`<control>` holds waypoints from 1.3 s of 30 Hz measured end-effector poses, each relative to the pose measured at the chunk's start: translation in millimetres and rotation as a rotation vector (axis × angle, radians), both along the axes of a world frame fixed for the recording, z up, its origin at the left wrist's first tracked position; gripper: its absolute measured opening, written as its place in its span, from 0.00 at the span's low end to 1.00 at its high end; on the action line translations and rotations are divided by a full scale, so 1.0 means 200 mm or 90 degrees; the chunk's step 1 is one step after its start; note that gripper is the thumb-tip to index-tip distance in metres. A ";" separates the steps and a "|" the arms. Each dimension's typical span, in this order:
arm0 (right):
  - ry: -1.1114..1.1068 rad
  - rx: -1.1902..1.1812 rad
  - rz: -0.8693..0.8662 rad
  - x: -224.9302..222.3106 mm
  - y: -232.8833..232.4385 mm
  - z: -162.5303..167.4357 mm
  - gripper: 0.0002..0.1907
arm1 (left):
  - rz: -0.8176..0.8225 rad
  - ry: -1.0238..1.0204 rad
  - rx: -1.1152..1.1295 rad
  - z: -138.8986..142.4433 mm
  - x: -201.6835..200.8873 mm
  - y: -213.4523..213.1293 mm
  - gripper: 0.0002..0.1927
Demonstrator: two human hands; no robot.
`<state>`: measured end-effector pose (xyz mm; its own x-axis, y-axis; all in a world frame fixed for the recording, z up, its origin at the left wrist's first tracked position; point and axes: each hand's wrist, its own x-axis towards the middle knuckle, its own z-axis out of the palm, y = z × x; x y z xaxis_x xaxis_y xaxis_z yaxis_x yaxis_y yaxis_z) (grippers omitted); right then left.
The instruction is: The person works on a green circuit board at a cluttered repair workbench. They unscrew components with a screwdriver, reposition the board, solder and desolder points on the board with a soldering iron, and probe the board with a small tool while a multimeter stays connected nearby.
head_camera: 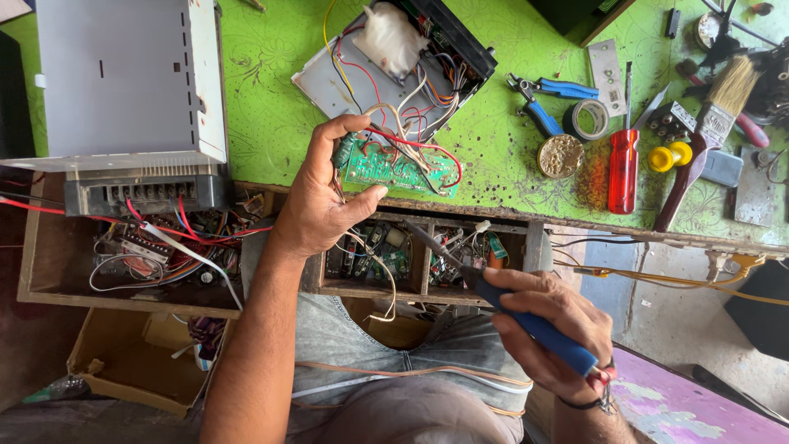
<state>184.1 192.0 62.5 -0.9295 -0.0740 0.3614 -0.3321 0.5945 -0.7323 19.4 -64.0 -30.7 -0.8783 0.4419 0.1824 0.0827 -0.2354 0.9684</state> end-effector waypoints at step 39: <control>0.077 -0.104 -0.071 0.01 0.03 0.00 0.13 | -0.008 -0.006 0.013 0.00 0.00 -0.01 0.38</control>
<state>187.0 198.8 61.6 -0.8782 0.0951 0.4688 -0.3619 0.5089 -0.7811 18.4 -65.4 -30.9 -0.8742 0.4499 0.1826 0.0698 -0.2557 0.9642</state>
